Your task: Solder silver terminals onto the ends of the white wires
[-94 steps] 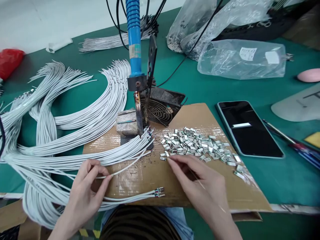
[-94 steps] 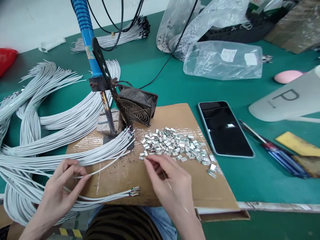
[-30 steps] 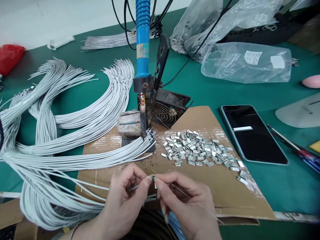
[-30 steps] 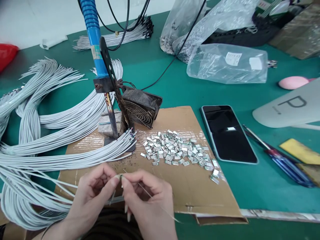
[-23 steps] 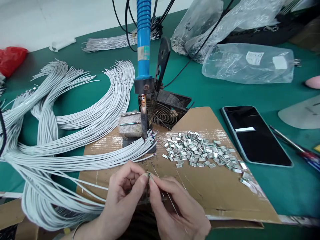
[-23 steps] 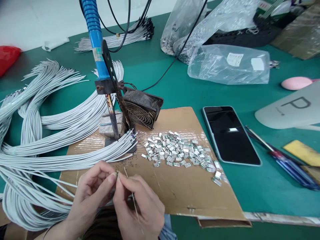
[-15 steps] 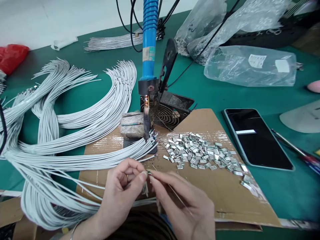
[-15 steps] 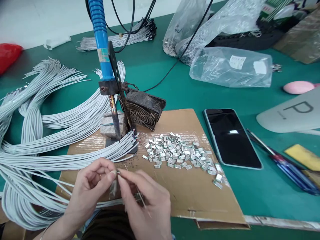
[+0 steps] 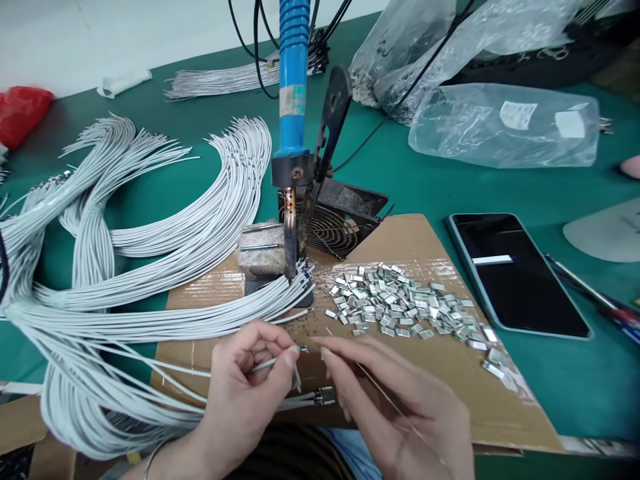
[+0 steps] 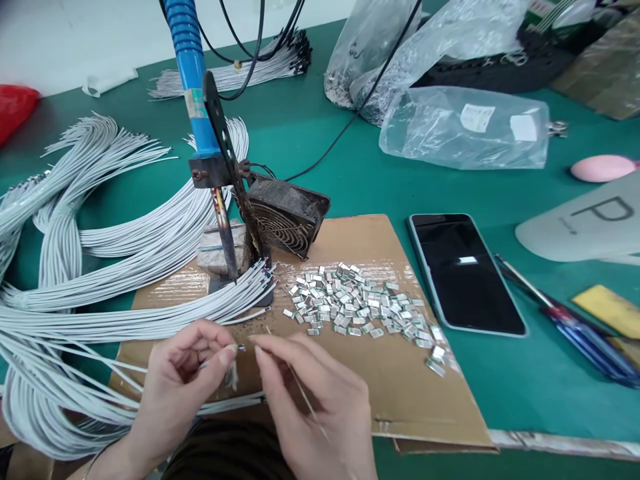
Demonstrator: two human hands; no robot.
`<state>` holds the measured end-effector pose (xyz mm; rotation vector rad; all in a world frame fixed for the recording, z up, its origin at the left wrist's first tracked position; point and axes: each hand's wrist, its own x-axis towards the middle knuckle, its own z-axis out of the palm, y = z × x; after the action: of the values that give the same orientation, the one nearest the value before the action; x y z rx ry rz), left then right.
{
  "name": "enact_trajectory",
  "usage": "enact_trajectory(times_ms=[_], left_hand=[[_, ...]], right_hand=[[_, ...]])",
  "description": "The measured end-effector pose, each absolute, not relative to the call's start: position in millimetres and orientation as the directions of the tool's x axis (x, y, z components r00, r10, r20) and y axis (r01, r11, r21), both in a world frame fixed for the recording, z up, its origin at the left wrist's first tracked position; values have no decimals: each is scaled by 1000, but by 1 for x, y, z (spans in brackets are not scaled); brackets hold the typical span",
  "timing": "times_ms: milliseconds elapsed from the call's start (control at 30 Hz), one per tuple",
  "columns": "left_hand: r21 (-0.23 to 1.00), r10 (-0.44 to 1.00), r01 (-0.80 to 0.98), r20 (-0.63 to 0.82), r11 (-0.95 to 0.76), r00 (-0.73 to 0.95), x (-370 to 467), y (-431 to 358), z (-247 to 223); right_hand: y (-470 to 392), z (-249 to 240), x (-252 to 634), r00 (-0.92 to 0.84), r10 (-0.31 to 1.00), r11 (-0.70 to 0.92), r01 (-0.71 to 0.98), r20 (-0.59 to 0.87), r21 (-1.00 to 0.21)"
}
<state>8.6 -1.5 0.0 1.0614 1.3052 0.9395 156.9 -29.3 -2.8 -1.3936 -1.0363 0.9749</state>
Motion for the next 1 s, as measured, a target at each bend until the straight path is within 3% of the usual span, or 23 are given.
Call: enact_trajectory(times_ms=[100,167,300,467,600,733,867,1000], left_hand=[[968,972,103,-232,227,41,10,0,3],[969,976,144,-211,202,54,11,0,5],[963,983,228,-164,143,76,10,-5,4],[942,989,334,-78,30,129,9,-11,-4],[970,979,229,-118,78,169,8,-14,-9],[968,961,46,-249,245,117,8,-12,-9],[939,940,-55,-339,341,38,5,-6,-6],[943,943,-27,-331,332,36,2,-2,-4]], right_hand=[[-27,4,157,256,907,-302,-157,-334,-940],[-25,7,157,168,892,-385,-200,-419,-901],[-20,9,157,140,906,-376,-170,-400,-911],[-20,14,149,190,873,-386,-297,-450,-873],[-22,14,147,243,852,-386,-307,-464,-870],[-20,5,160,211,802,-453,-393,-558,-800],[-17,-4,170,219,877,-319,-398,-427,-860],[-15,-8,161,288,864,-285,-396,-413,-873]])
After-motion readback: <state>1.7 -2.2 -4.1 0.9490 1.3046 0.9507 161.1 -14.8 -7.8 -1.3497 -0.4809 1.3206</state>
